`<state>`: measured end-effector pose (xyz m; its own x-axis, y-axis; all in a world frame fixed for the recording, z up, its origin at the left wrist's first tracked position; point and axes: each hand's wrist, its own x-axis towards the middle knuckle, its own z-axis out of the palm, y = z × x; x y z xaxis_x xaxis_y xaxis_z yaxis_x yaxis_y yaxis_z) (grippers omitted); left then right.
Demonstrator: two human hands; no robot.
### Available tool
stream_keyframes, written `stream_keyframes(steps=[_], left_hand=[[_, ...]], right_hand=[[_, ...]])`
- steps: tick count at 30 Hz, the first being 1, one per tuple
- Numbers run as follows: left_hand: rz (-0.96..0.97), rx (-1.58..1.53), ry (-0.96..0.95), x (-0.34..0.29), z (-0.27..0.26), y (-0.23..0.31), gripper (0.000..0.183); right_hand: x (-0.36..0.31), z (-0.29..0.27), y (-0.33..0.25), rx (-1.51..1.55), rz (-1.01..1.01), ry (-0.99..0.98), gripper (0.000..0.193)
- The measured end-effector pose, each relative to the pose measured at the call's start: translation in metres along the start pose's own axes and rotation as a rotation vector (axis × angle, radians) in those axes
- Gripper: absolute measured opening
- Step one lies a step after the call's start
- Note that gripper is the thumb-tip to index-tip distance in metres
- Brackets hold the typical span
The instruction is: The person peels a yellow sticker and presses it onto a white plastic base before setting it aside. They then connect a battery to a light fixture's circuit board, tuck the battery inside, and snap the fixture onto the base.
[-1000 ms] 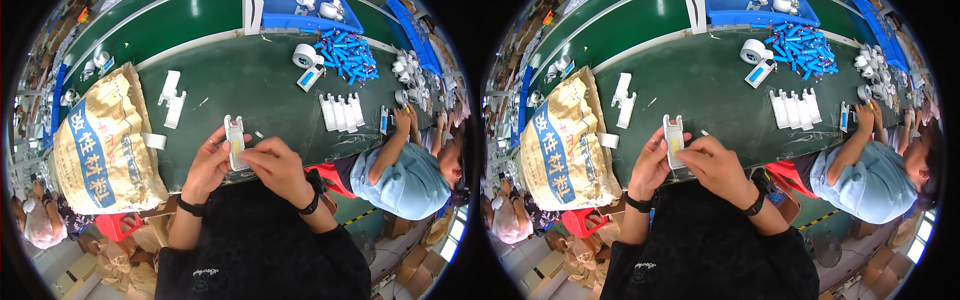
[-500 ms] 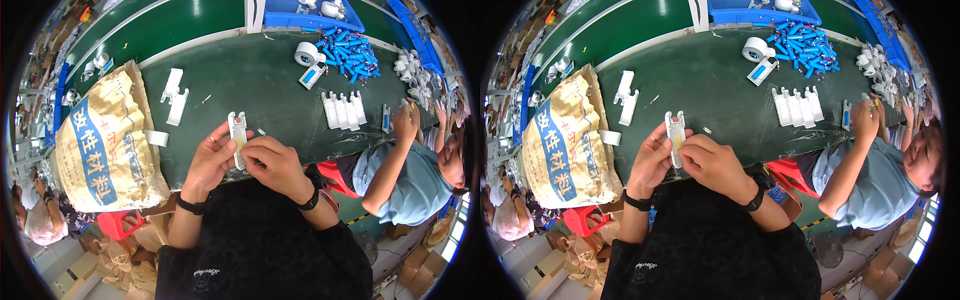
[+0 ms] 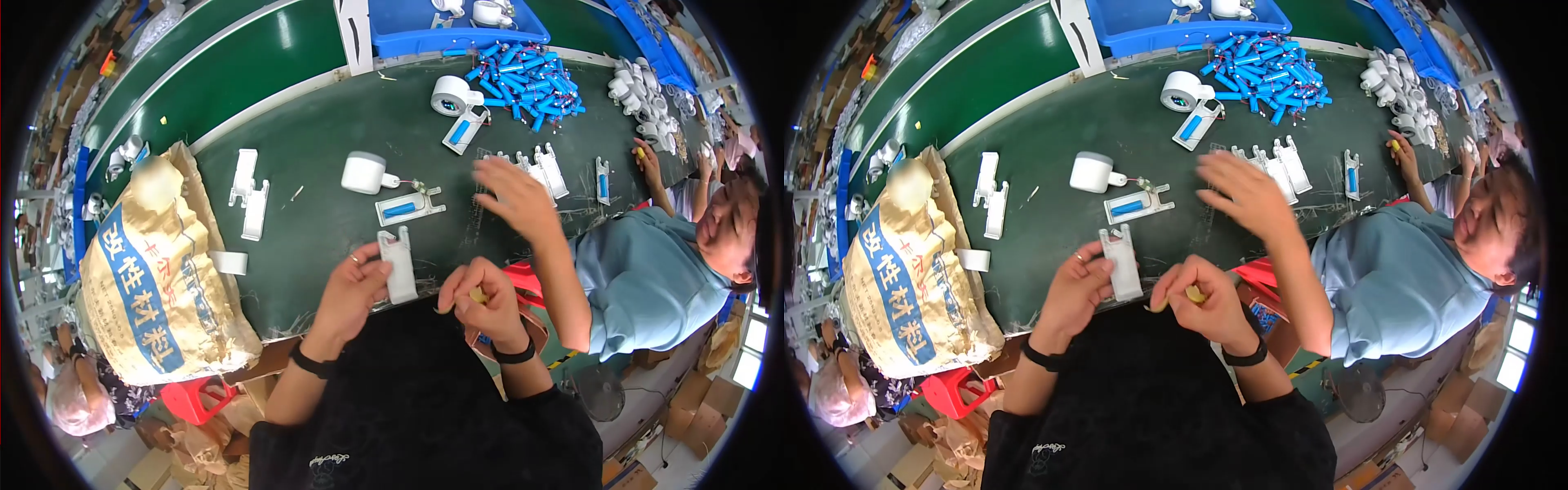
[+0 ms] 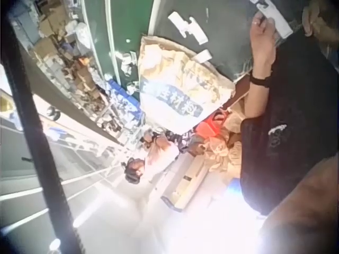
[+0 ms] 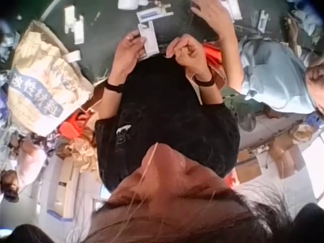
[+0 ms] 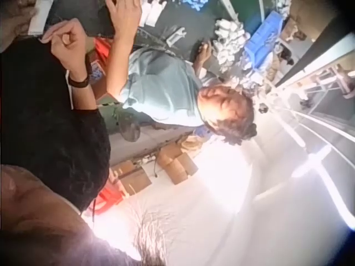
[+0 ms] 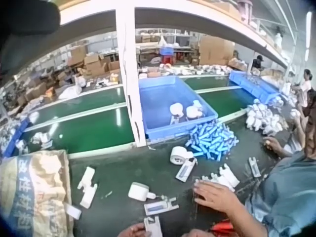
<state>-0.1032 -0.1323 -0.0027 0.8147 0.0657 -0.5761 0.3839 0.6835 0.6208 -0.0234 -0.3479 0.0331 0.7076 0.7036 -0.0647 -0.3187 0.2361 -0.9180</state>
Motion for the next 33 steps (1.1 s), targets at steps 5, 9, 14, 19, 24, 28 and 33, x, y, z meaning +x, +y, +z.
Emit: stream_keyframes(steps=[5,9,14,19,24,28,33], left_hand=[[0.074,0.033,-0.001,0.036,0.057,-0.024,0.037],[0.236,0.171,0.033,0.093,0.108,-0.041,0.046],[0.334,0.211,0.014,0.094,0.113,-0.038,0.061],[0.288,0.454,-0.111,0.09,0.113,-0.034,0.072],[0.47,0.808,-0.039,0.032,0.09,-0.001,0.049],[0.775,1.152,0.472,0.041,0.044,0.061,0.042],[0.61,1.408,0.504,0.077,0.025,0.087,0.059]], right_hand=[[-0.019,-0.007,0.012,0.357,0.133,0.083,0.014],[-0.024,-0.017,0.009,0.251,0.1,0.206,0.015],[-0.033,-0.04,0.009,0.376,0.0,0.126,0.01],[-0.038,-0.049,0.019,0.466,0.153,0.209,0.015],[-0.026,-0.035,0.008,0.367,0.23,0.223,0.015],[-0.016,-0.024,0.013,0.293,0.306,0.236,0.019],[0.001,-0.009,0.014,0.189,0.388,0.143,0.022]])
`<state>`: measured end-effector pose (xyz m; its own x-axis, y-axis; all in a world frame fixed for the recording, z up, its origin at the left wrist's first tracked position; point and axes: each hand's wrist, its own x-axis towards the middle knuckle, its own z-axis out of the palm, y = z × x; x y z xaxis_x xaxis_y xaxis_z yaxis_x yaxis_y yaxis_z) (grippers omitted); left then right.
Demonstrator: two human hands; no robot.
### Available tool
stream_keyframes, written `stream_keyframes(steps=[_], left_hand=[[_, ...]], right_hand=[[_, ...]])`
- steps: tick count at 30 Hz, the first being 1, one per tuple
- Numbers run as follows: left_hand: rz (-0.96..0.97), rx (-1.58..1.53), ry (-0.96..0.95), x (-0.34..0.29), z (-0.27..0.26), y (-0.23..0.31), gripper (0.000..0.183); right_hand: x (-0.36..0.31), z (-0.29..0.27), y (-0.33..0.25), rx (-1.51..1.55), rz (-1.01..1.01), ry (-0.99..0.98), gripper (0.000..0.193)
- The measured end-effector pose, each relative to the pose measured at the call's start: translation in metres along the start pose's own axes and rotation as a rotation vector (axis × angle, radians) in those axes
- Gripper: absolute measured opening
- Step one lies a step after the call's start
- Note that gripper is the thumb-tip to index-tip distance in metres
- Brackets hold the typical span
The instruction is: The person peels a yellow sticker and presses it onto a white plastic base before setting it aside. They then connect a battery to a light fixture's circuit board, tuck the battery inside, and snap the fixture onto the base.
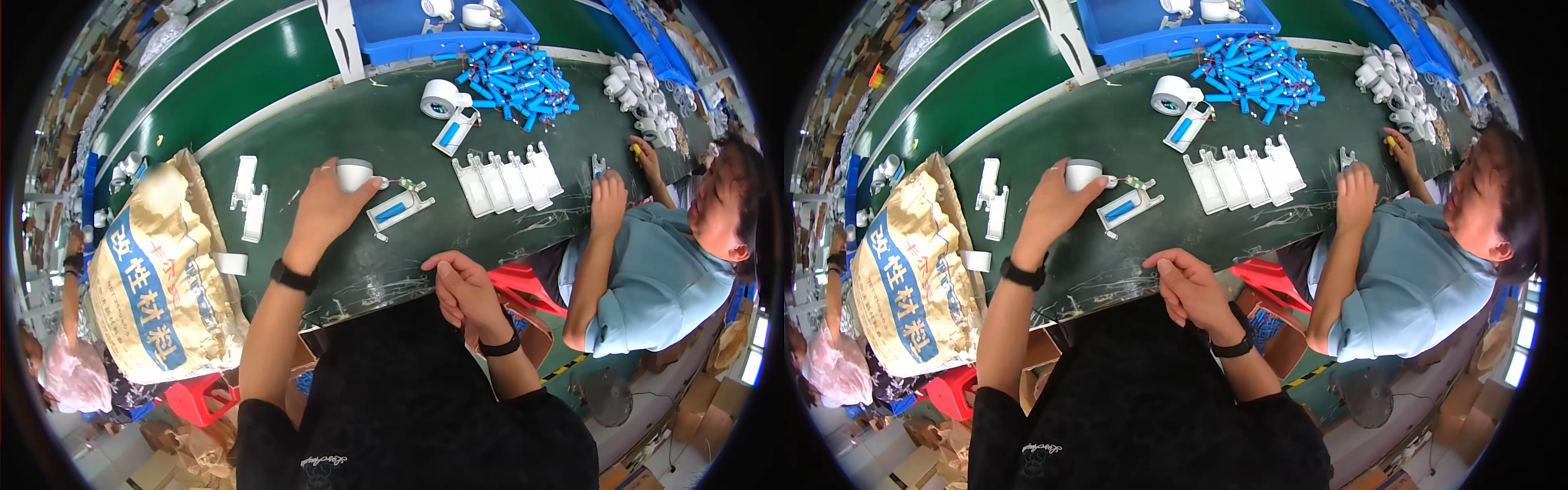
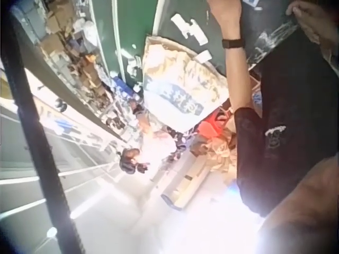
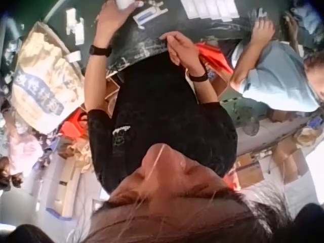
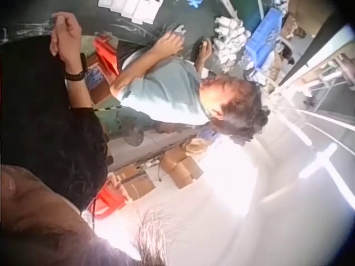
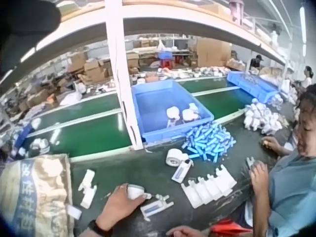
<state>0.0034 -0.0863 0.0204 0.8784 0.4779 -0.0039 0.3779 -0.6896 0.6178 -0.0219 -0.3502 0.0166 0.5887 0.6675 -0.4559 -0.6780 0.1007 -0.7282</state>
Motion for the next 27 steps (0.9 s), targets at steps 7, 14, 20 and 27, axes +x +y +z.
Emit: stream_keyframes(steps=[7,14,20,27], left_hand=[[-0.163,-0.68,-0.323,-0.009,-0.041,-0.002,0.068],[0.172,-0.941,-0.193,-0.04,-0.082,-0.006,0.071],[0.249,-0.885,-0.136,-0.041,-0.108,-0.015,0.073],[0.3,-0.298,-0.052,0.0,-0.119,-0.021,0.065]], right_hand=[[0.021,0.01,0.005,0.088,-0.107,0.139,0.037],[0.099,0.054,0.006,-0.231,-0.196,0.068,0.063],[0.111,0.068,-0.002,-0.308,-0.173,-0.09,0.046],[0.143,0.051,-0.051,-0.606,-0.063,-0.235,0.044]])
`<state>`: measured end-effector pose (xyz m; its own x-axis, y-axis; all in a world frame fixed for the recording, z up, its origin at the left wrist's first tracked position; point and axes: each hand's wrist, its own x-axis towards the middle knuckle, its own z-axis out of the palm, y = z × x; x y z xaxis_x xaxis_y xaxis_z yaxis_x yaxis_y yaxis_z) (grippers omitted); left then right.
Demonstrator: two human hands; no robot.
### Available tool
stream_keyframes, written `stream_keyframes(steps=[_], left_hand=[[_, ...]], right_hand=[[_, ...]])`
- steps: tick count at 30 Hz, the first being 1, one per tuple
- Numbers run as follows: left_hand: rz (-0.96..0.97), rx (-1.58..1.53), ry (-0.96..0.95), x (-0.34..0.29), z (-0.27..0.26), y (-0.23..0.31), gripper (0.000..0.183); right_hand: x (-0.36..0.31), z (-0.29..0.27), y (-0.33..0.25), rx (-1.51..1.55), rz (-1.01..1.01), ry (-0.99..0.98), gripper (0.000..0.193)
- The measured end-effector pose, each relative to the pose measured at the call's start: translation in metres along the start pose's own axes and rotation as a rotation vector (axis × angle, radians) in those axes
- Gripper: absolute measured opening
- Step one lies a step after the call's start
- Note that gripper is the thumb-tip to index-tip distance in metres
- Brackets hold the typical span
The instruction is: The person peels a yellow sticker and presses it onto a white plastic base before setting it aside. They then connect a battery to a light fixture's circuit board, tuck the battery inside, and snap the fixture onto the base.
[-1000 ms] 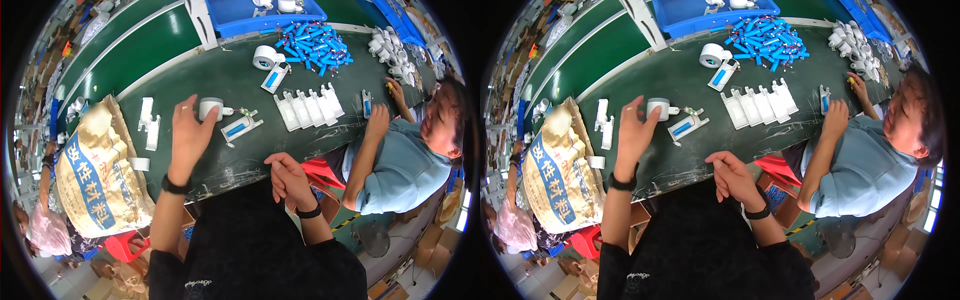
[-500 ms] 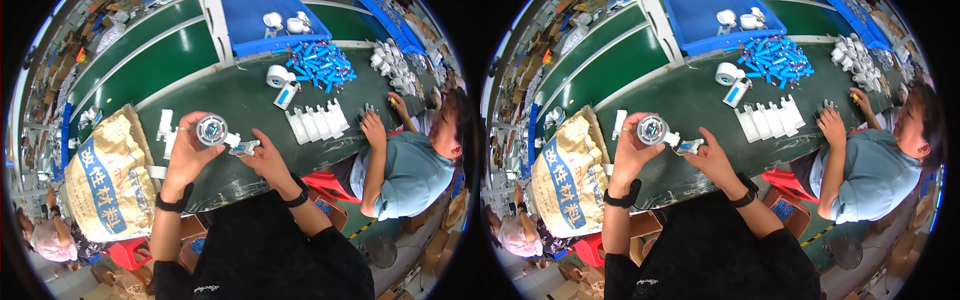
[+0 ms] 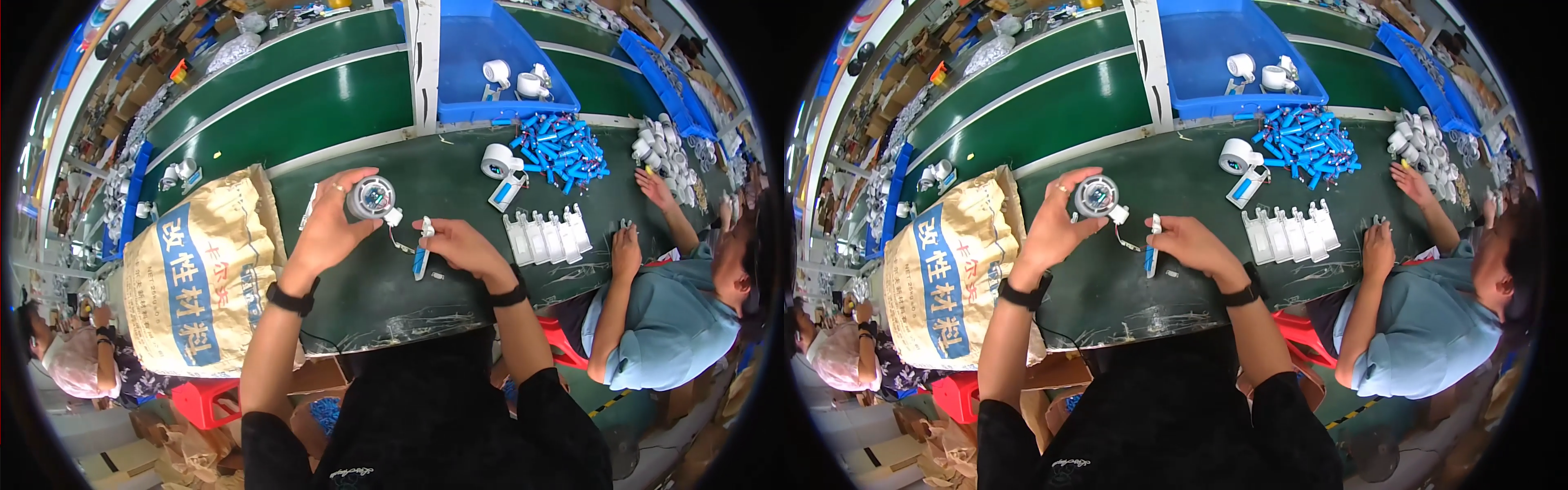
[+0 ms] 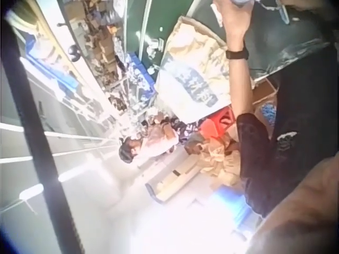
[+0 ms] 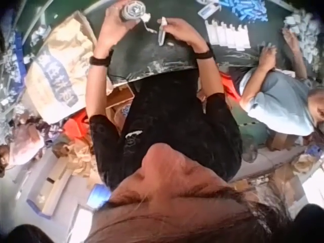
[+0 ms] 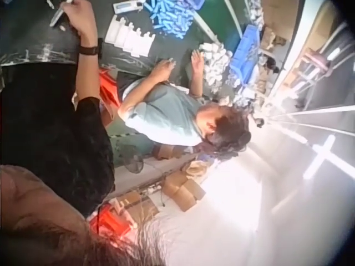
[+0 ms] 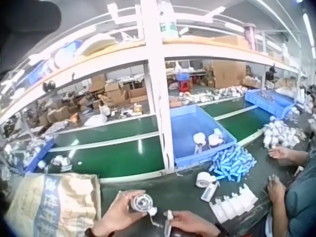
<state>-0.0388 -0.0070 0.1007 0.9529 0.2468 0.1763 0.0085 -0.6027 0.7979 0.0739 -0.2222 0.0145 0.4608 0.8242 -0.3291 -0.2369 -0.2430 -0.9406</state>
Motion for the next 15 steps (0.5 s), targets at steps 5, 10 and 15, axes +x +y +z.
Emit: stream_keyframes(steps=[5,10,15], left_hand=[[-0.071,0.167,-0.004,0.028,0.03,-0.057,0.061],[-0.085,0.291,0.028,0.038,0.047,-0.091,0.058],[-0.065,0.334,0.138,0.043,0.055,-0.096,0.058]], right_hand=[[0.032,-0.037,-0.013,-0.261,0.156,-0.064,0.046],[0.052,-0.048,-0.016,-0.32,0.138,0.109,0.036],[0.069,-0.055,0.027,-0.749,-0.481,0.464,0.035]])
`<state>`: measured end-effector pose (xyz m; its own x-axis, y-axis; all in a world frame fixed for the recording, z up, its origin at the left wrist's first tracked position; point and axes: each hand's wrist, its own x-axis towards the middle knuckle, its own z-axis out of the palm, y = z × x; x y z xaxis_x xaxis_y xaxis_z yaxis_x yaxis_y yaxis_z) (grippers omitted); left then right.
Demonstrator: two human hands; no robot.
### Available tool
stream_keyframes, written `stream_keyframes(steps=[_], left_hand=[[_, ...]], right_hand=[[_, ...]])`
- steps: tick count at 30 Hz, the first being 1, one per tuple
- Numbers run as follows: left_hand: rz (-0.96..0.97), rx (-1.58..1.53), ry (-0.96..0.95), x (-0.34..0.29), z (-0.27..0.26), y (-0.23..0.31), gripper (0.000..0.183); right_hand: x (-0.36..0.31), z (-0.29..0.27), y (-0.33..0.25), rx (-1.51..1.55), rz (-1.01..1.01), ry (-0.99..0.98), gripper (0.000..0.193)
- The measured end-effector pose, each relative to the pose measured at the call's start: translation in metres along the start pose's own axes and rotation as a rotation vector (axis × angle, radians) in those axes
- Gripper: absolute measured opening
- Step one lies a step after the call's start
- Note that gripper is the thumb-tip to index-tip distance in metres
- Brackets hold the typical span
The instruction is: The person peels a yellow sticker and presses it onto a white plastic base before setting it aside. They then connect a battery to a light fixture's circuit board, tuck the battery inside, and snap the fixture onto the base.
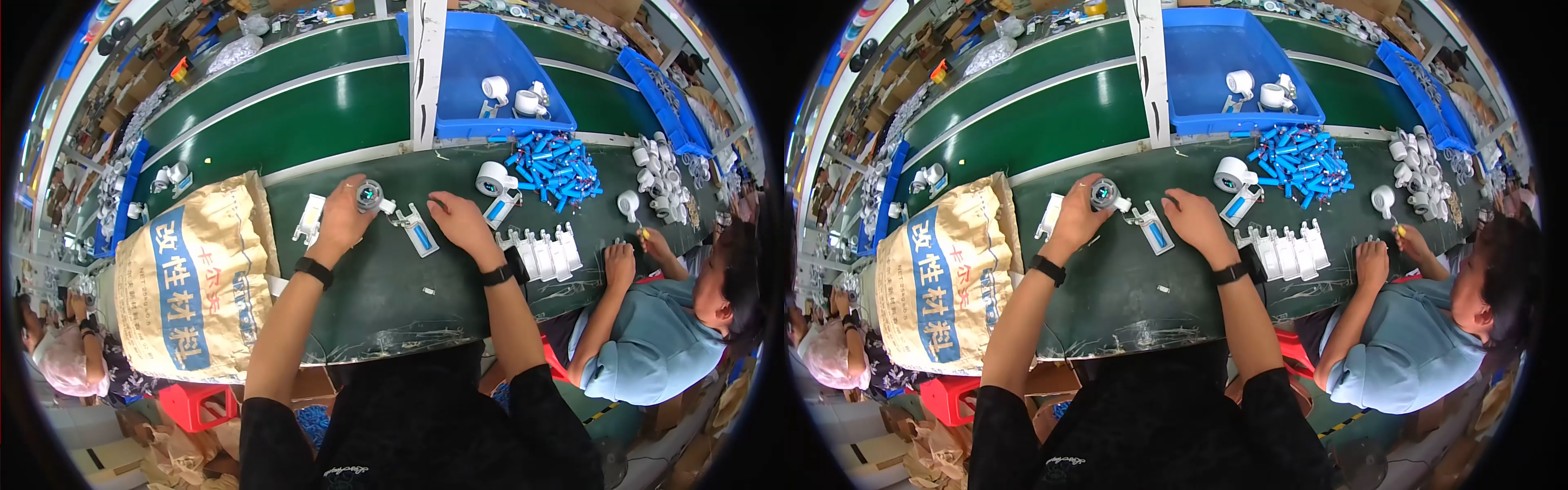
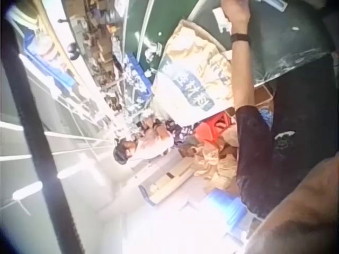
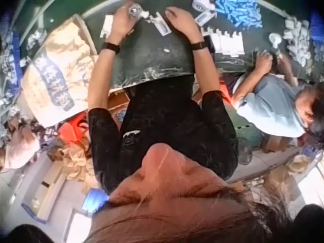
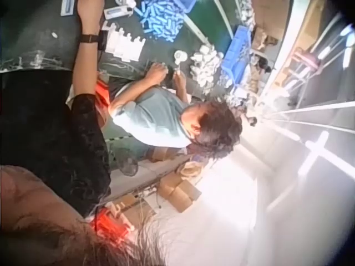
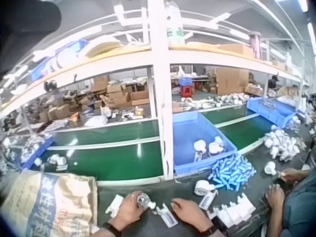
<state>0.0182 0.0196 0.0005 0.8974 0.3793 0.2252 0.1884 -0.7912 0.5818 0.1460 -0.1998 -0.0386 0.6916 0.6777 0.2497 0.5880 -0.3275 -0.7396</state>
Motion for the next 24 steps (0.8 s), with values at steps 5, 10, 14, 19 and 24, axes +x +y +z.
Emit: stream_keyframes(steps=[5,10,14,19,24], left_hand=[[-0.412,-0.244,0.071,-0.049,-0.008,0.01,0.045],[-0.792,-1.051,-0.087,-0.056,0.024,0.028,0.043],[-0.792,-1.184,-0.02,-0.054,0.03,0.028,0.039],[-0.855,-1.3,0.038,-0.056,0.035,0.035,0.037],[-0.814,-1.308,0.079,-0.059,0.037,0.036,0.034]], right_hand=[[-0.018,-0.017,-0.061,0.063,0.136,-0.078,0.034],[-0.008,0.021,-0.044,0.072,-0.02,-0.062,0.015],[-0.002,0.018,-0.066,0.091,0.063,-0.16,0.012],[-0.009,0.031,-0.06,0.109,0.023,-0.112,0.012],[-0.02,0.043,-0.051,0.07,-0.037,-0.013,0.01]])
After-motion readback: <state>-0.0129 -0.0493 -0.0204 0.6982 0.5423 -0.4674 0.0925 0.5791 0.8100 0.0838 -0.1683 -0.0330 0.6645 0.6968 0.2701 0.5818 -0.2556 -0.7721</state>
